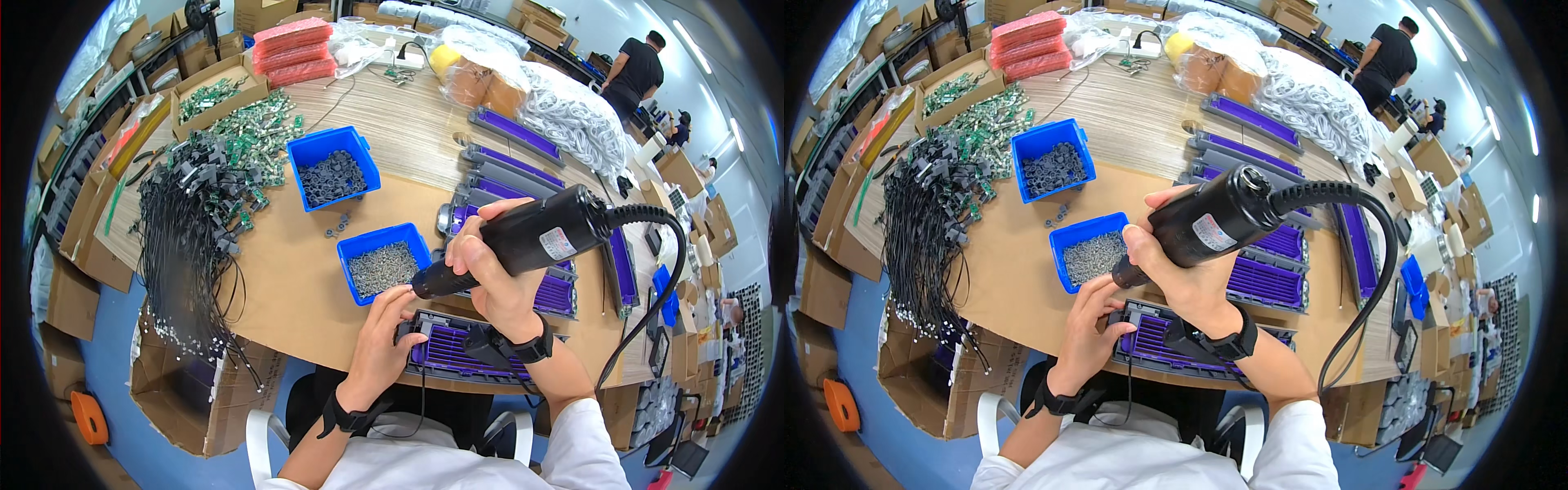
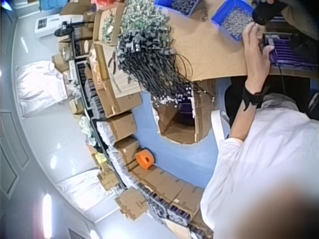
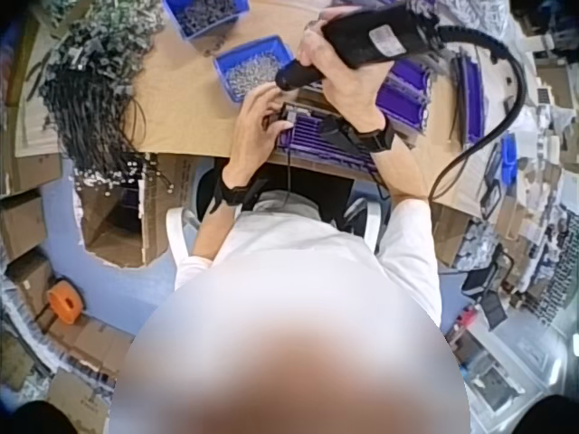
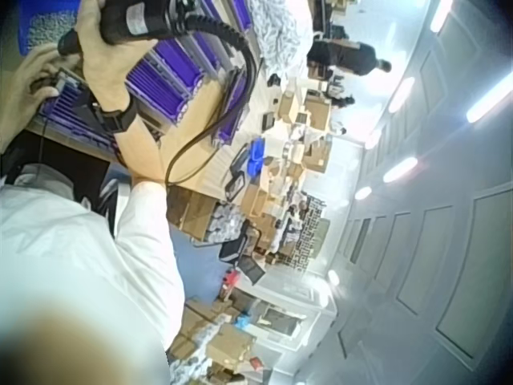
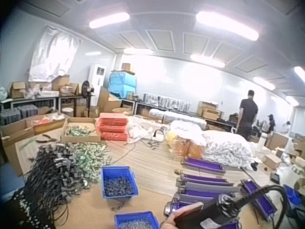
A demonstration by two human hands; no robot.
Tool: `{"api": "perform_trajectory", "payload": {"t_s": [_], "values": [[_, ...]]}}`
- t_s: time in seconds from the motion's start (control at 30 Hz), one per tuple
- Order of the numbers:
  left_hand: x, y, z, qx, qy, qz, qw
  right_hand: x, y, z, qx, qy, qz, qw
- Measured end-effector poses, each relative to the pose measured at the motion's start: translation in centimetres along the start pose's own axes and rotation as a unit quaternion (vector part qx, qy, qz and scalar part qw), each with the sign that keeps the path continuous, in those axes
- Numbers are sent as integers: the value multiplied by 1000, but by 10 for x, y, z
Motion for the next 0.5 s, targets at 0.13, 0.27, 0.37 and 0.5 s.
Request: {"api": "perform_trajectory", "payload": {"t_s": [0.13, 0.27, 0.37, 0.5], "values": [[-1, 1, 0, -5, 5, 4, 1000, 2, -2, 0, -2, 8, -11, 1000], [-1, 1, 0, -4, 3, 4, 1000, -1, -3, 0, -4, 4, 2, 1000], [-2, 2, -1, 4, -7, -7, 1000, -7, -6, 0, -4, -3, -20, 1000], [-7, 1, -1, 1, 19, 13, 1000, -17, -5, -6, -27, -7, -57, 998]]}}
Point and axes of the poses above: each hand's wrist, its own z-axis towards the middle knuckle, its own y-axis out of the palm, x = y × z, the point moved 1 cm from there along z, towards the middle knuckle, and after that the axes turned 11 degrees about -z, right-handed, at the moved point
